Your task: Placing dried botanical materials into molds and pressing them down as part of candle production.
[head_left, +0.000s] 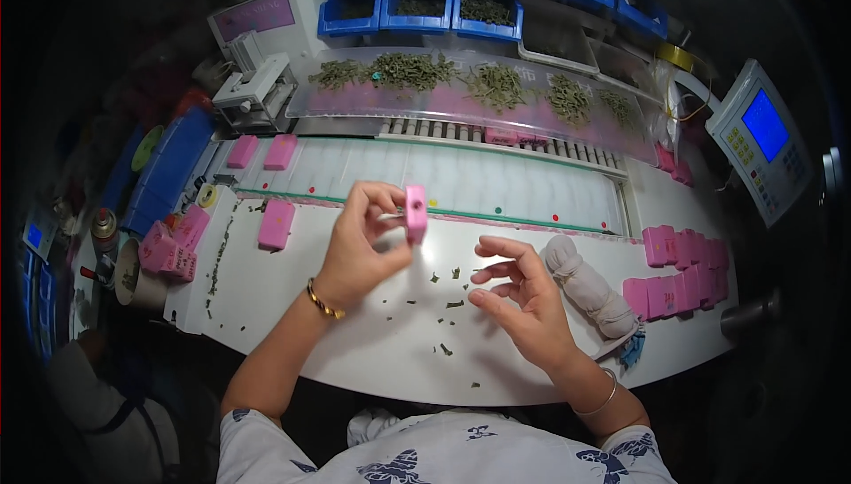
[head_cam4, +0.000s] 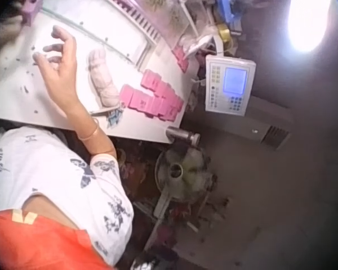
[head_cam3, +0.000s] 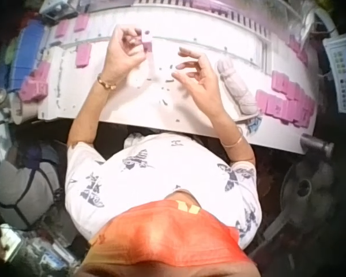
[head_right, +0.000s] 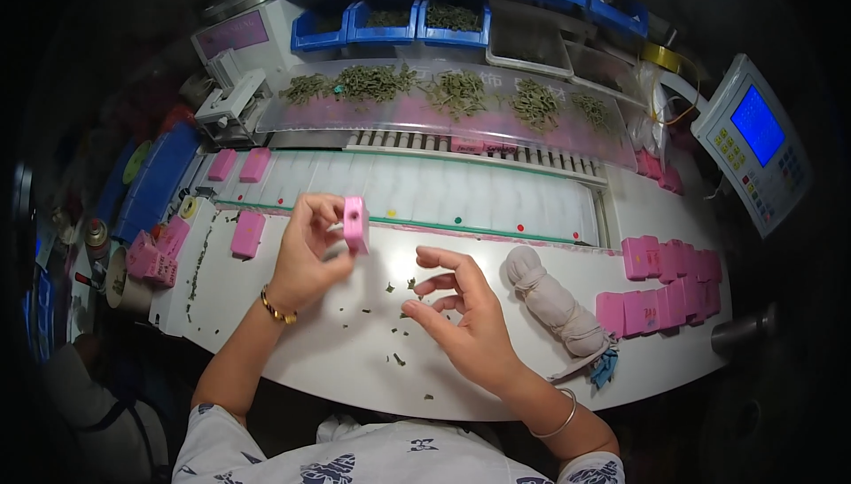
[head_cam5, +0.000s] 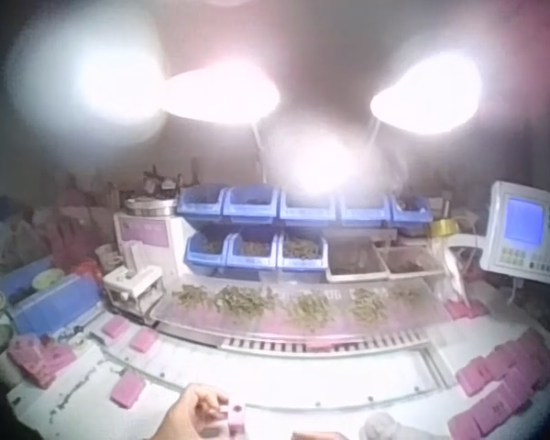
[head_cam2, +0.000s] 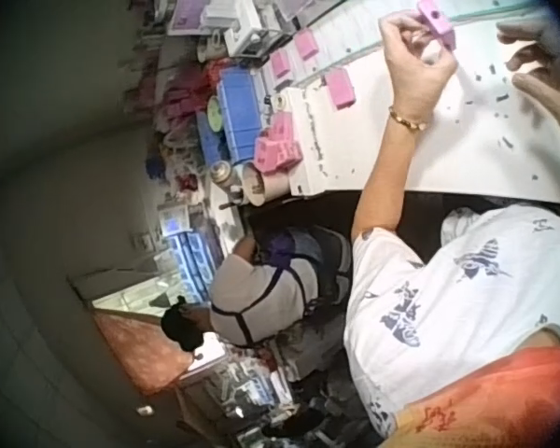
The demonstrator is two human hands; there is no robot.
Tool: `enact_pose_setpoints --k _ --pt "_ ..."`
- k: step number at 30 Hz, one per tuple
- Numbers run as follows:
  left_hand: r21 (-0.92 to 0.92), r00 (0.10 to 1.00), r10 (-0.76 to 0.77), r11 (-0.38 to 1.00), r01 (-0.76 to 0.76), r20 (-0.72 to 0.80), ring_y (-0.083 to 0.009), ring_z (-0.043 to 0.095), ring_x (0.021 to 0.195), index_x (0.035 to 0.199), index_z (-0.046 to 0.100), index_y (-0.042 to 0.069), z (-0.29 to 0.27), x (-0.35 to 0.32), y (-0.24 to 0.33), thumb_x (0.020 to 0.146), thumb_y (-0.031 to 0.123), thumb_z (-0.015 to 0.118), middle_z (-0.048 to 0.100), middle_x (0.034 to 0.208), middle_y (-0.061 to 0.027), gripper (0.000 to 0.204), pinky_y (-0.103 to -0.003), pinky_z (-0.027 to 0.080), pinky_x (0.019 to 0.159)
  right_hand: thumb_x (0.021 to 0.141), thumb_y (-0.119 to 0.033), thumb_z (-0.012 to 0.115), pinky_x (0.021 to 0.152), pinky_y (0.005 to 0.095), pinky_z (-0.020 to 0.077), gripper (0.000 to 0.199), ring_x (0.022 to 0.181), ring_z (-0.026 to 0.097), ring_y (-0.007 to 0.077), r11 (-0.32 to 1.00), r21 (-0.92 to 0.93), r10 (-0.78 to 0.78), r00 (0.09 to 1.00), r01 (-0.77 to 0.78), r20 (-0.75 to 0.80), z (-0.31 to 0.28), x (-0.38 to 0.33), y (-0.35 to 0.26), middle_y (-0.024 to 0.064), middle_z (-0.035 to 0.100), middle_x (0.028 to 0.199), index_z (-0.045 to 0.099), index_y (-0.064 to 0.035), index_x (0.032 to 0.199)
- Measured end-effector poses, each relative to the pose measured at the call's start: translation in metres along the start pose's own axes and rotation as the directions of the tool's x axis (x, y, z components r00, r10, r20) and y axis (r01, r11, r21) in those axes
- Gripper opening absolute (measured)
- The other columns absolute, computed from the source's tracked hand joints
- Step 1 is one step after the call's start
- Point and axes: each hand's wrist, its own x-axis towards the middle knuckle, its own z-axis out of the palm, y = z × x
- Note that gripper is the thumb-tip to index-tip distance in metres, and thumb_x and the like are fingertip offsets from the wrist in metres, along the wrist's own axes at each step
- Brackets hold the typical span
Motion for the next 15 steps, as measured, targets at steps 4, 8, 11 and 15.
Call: enact_pose_setpoints --k 4,8,11,15 --pt "-0.099 0.974 0.154 0.985 -0.139 0.167 -0.0214 0.053 0.121 0.106 0.041 0.007 0.027 -0.021 0.022 0.073 -0.011 0.071 0.047 0.124 -0.0137 0.048 -0.038 0.047 0.106 0.08 -0.003 0.077 0.079 0.0277 0.0513 0.069 0.106 0.056 0.0165 0.953 -0.151 -0.255 0.965 0.261 0.057 0.01 0.006 -0.012 0.0114 0.045 0.134 0.046 -0.008 0.14" --pt "0.015 0.942 0.241 0.968 -0.251 0.235 -0.023 0.053 0.12 0.104 0.042 0.007 0.031 -0.027 0.026 0.074 -0.007 0.072 0.047 0.125 -0.0146 0.045 -0.038 0.048 0.103 0.078 -0.002 0.076 0.079 0.0291 0.0511 0.065 0.106 0.056 0.0183 0.907 -0.22 -0.342 0.933 0.358 0.11 0.011 0.007 -0.009 0.0124 0.045 0.132 0.05 -0.0125 0.136" --pt "0.03 0.944 0.223 0.971 -0.237 0.244 -0.0231 0.054 0.118 0.106 0.043 0.008 0.033 -0.03 0.028 0.074 -0.006 0.073 0.049 0.124 -0.0145 0.046 -0.037 0.049 0.101 0.077 -0.002 0.075 0.078 0.0298 0.0517 0.059 0.104 0.057 0.0197 0.882 -0.257 -0.383 0.919 0.395 0.095 0.011 0.006 -0.007 0.0135 0.047 0.13 0.053 -0.0121 0.131" --pt "0.097 0.957 0.154 0.978 -0.183 0.245 -0.0219 0.056 0.114 0.112 0.045 0.007 0.037 -0.037 0.029 0.073 -0.006 0.075 0.05 0.12 -0.0132 0.051 -0.035 0.052 0.098 0.078 -0.002 0.073 0.077 0.0307 0.0531 0.054 0.102 0.059 0.0207 0.891 -0.272 -0.342 0.931 0.364 0.127 0.006 0.004 -0.008 0.0138 0.051 0.126 0.054 -0.0085 0.128"
